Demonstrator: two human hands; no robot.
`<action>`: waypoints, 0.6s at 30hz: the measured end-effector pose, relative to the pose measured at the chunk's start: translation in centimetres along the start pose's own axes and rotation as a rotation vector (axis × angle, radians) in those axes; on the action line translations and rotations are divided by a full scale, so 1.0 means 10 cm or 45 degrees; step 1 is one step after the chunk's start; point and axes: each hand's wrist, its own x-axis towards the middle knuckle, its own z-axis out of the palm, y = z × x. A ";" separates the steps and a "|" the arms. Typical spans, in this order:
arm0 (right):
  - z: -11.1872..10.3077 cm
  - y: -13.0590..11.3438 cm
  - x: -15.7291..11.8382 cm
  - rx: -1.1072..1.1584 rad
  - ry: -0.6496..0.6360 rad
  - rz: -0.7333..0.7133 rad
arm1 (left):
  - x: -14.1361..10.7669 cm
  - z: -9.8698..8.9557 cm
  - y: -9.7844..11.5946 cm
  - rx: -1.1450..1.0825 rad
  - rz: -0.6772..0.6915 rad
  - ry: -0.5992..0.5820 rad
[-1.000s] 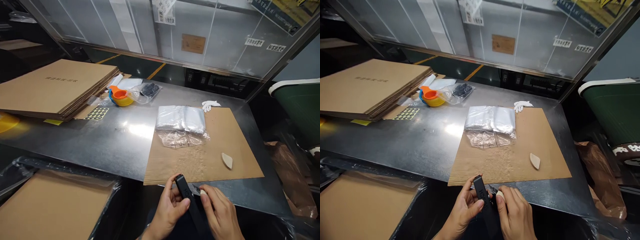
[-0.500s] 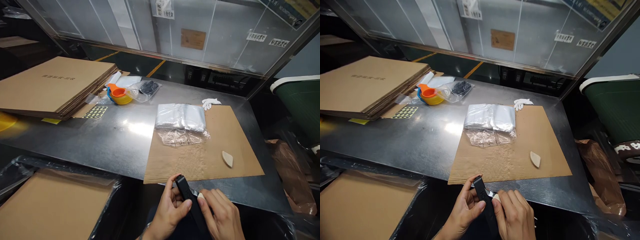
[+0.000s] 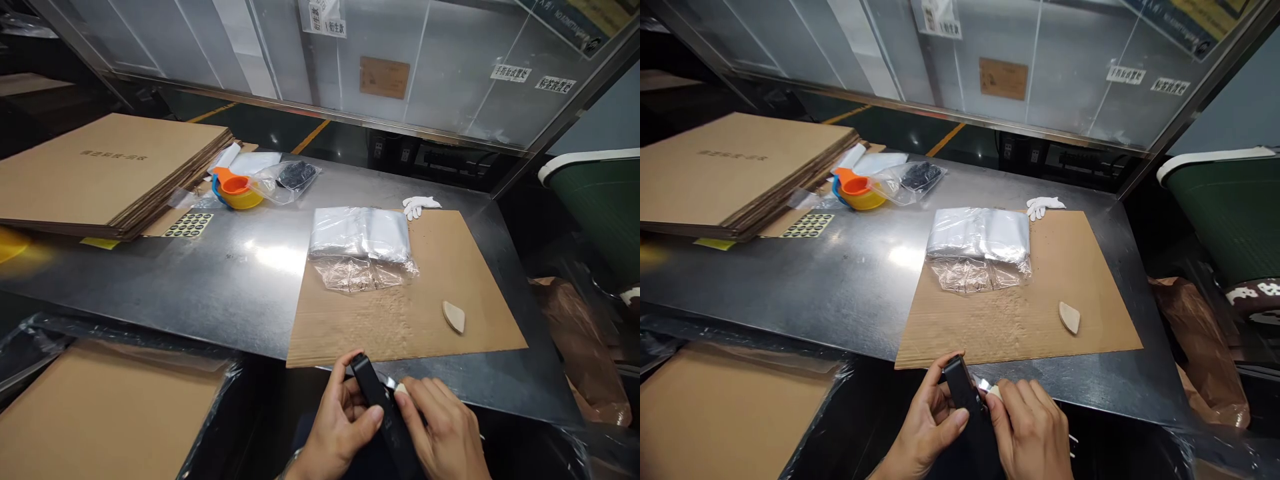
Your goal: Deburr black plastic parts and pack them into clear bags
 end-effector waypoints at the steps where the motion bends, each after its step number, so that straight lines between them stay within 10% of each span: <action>1: 0.01 0.02 -0.01 0.013 -0.031 0.024 | 0.00 0.00 0.00 0.000 0.004 -0.021; 18: -0.11 -0.06 0.05 0.089 0.044 -0.047 | 0.00 0.00 -0.05 -0.005 -0.026 -0.061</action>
